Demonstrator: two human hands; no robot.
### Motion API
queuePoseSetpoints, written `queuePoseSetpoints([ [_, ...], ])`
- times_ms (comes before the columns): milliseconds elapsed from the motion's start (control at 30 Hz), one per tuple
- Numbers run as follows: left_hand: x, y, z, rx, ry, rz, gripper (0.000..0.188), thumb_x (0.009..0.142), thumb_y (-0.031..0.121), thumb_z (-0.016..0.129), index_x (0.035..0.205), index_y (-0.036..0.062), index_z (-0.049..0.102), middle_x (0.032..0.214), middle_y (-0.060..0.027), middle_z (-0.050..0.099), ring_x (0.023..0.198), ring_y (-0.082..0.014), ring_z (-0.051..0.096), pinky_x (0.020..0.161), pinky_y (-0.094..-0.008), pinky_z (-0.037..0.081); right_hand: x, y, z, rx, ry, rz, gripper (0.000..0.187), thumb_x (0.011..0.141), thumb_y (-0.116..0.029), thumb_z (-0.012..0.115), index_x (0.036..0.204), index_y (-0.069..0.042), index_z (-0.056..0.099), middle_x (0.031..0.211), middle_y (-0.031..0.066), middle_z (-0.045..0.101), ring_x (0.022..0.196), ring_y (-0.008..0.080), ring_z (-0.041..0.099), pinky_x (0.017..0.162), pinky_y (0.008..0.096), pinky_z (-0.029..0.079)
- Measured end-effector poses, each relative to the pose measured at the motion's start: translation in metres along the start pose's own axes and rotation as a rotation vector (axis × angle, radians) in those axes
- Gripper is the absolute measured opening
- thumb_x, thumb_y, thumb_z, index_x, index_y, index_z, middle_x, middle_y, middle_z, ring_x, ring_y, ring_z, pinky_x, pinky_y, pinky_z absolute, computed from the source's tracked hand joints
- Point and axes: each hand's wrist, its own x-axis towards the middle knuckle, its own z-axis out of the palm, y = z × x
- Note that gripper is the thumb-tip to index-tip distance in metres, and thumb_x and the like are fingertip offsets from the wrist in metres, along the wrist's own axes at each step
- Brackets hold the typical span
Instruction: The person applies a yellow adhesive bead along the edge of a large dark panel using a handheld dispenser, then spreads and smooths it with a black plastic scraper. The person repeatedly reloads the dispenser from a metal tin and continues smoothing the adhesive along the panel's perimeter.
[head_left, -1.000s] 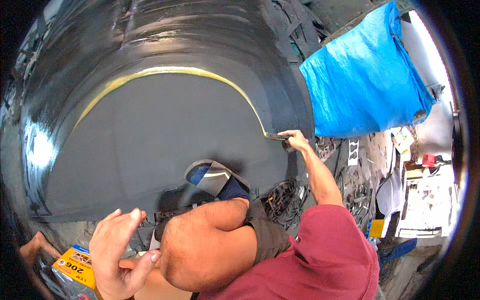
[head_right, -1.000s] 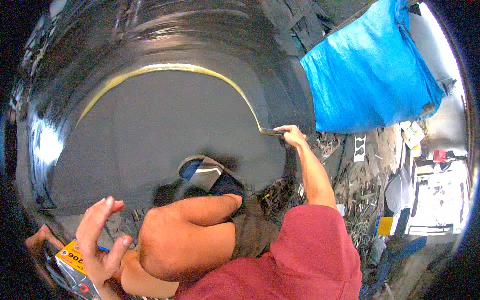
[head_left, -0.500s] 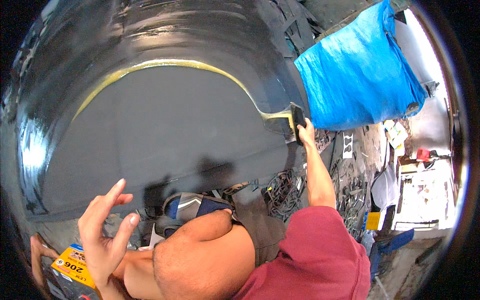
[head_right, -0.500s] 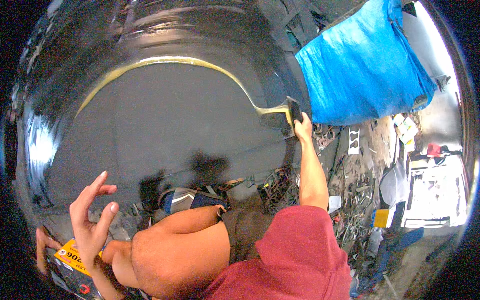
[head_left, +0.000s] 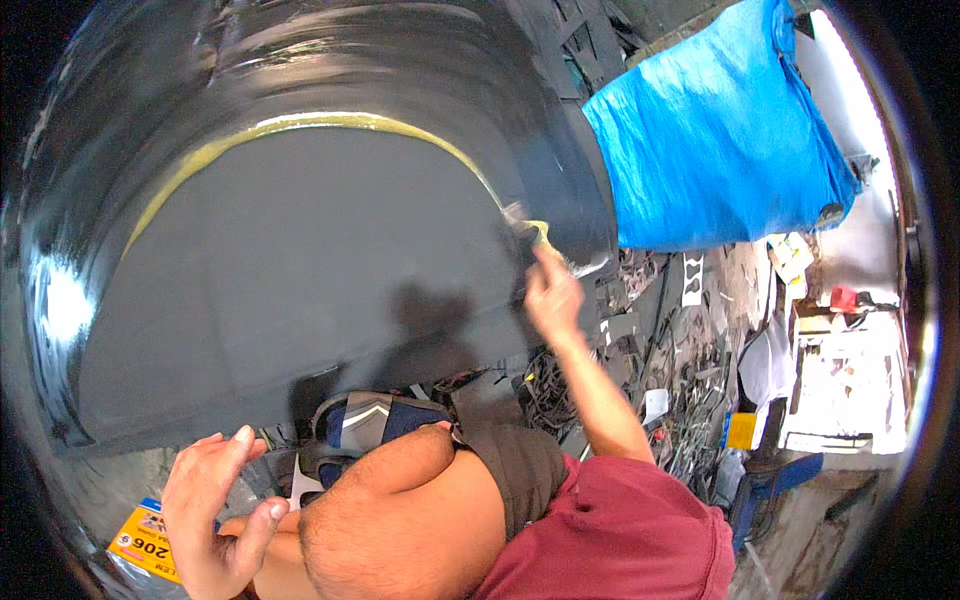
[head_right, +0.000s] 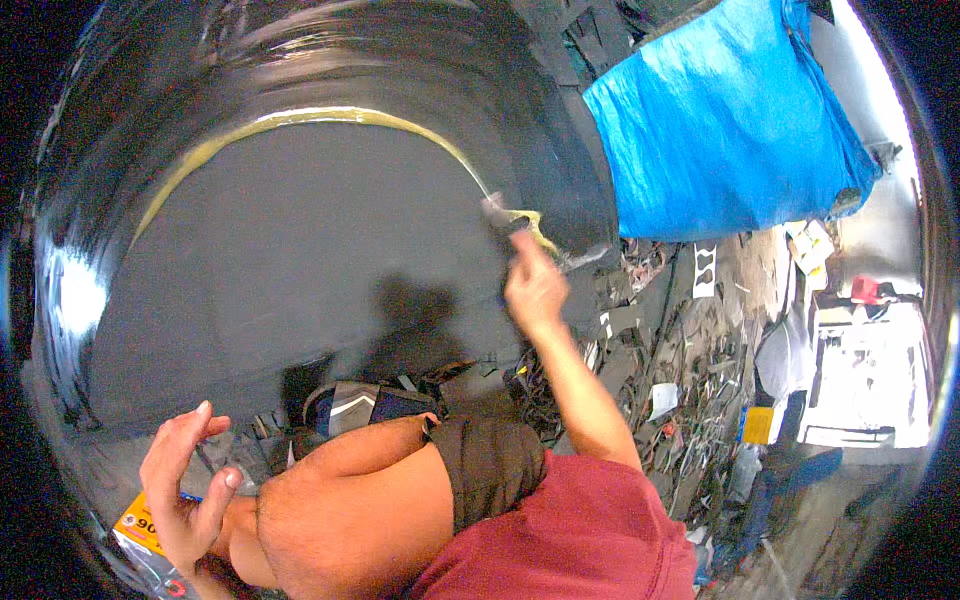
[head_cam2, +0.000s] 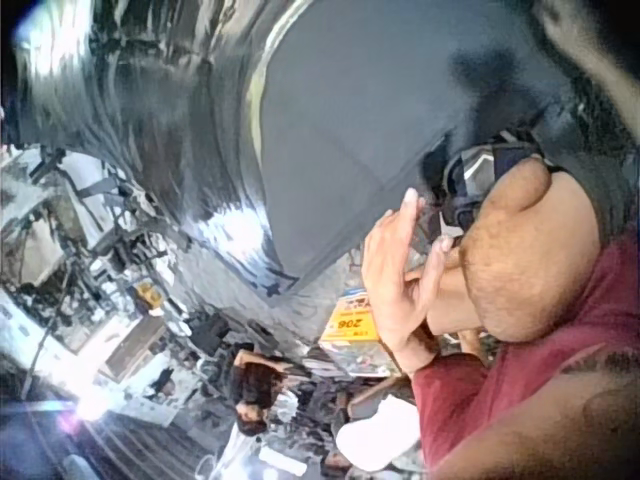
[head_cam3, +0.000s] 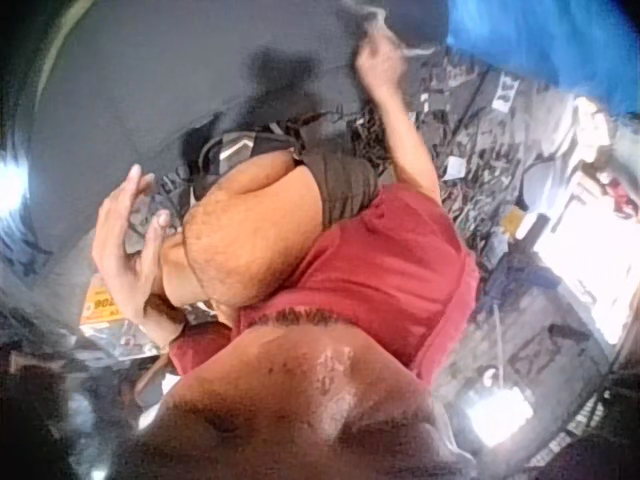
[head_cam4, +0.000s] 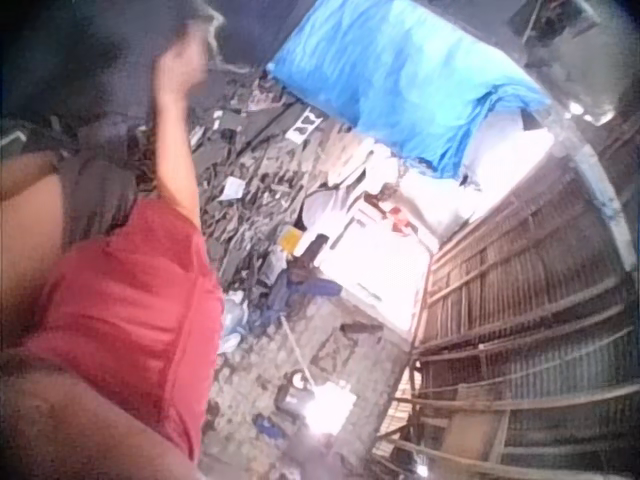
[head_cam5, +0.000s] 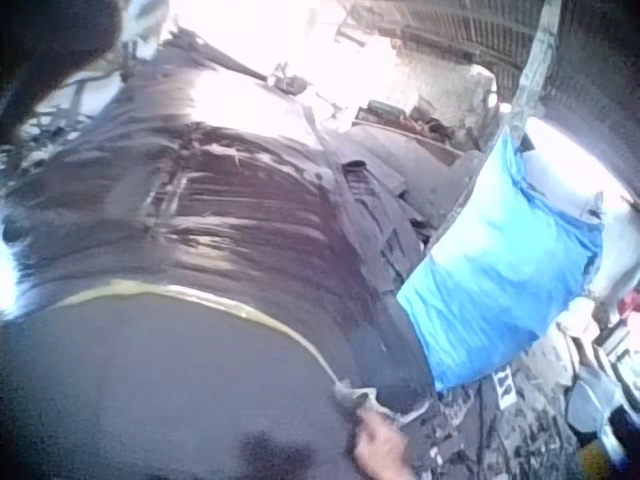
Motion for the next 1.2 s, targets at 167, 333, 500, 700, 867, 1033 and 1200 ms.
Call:
queuePoseSetpoints([
  [167, 0.006, -0.016, 0.0, -0.058, -0.051, 0.005, 0.061, 0.08, 0.021, 0.076, 0.134, -0.0037, 0.064, 0.107, -0.0211, 0.074, 0.098, -0.0328, 0.069, 0.093, -0.0435, 0.051, 0.064, 0.196, -0.031, -0.431, -0.107, 0.574, 0.051, 0.099, -0.037, 0.058, 0.149, -0.03, 0.05, 0.119, 0.0209, 0.072, 0.105, 0.0436, 0.071, 0.089, 0.0565, 0.054],
  [333, -0.005, -0.013, -0.009, -0.068, -0.096, -0.084, 0.065, 0.08, 0.018, 0.075, 0.138, -0.0046, 0.06, 0.109, -0.0222, 0.073, 0.1, -0.0317, 0.069, 0.096, -0.0434, 0.049, 0.033, 0.124, 0.036, -0.283, -0.234, 0.44, 0.048, 0.096, -0.041, 0.057, 0.143, -0.03, 0.054, 0.105, 0.024, 0.074, 0.096, 0.0486, 0.071, 0.083, 0.0597, 0.055],
  [500, -0.013, -0.026, -0.015, -0.04, -0.113, -0.077, 0.068, 0.081, 0.02, 0.075, 0.141, -0.007, 0.057, 0.11, -0.023, 0.073, 0.1, -0.0315, 0.068, 0.099, -0.0432, 0.047, -0.019, 0.028, 0.061, -0.205, -0.177, 0.262, 0.044, 0.097, -0.034, 0.059, 0.14, -0.025, 0.056, 0.086, 0.0243, 0.073, 0.079, 0.0489, 0.07, 0.072, 0.0608, 0.055],
  [700, 0.014, -0.036, -0.005, -0.134, -0.02, 0.055, 0.065, 0.073, 0.011, 0.079, 0.135, -0.0013, 0.065, 0.105, -0.0187, 0.075, 0.097, -0.0309, 0.069, 0.091, -0.0405, 0.05, -0.039, -0.029, 0.052, -0.066, -0.39, 0.32, 0.046, 0.098, -0.034, 0.06, 0.142, -0.023, 0.053, 0.101, 0.0267, 0.073, 0.097, 0.0481, 0.07, 0.086, 0.0609, 0.053],
  [867, 0.017, -0.038, -0.006, -0.111, -0.091, 0.047, 0.066, 0.074, 0.012, 0.082, 0.137, 0.0001, 0.063, 0.109, -0.0167, 0.074, 0.097, -0.0318, 0.068, 0.09, -0.0406, 0.05, 0.05, 0.001, -0.006, -0.02, -0.137, 0.294, 0.044, 0.096, -0.032, 0.061, 0.137, -0.015, 0.06, 0.115, 0.0224, 0.073, 0.108, 0.0442, 0.069, 0.091, 0.0542, 0.053],
  [1033, -0.003, -0.036, -0.01, -0.065, -0.136, 0.116, 0.071, 0.071, 0.014, 0.086, 0.137, 0.002, 0.063, 0.111, -0.0138, 0.074, 0.097, -0.0343, 0.068, 0.091, -0.0426, 0.05, 0.068, -0.014, 0.055, -0.315, -0.03, 0.091, 0.034, 0.099, -0.019, 0.05, 0.128, -0.015, 0.067, 0.11, 0.017, 0.073, 0.093, 0.0417, 0.071, 0.079, 0.055, 0.055],
  [1200, -0.026, -0.041, -0.019, -0.074, -0.101, -0.016, 0.072, 0.073, 0.012, 0.082, 0.14, 0.001, 0.06, 0.112, -0.0172, 0.074, 0.1, -0.0341, 0.068, 0.092, -0.0423, 0.05, 0.029, -0.143, 0.06, 0.005, -0.131, -0.187, 0.039, 0.092, -0.019, 0.059, 0.131, -0.019, 0.059, 0.091, 0.0151, 0.074, 0.082, 0.0401, 0.072, 0.071, 0.0561, 0.056],
])
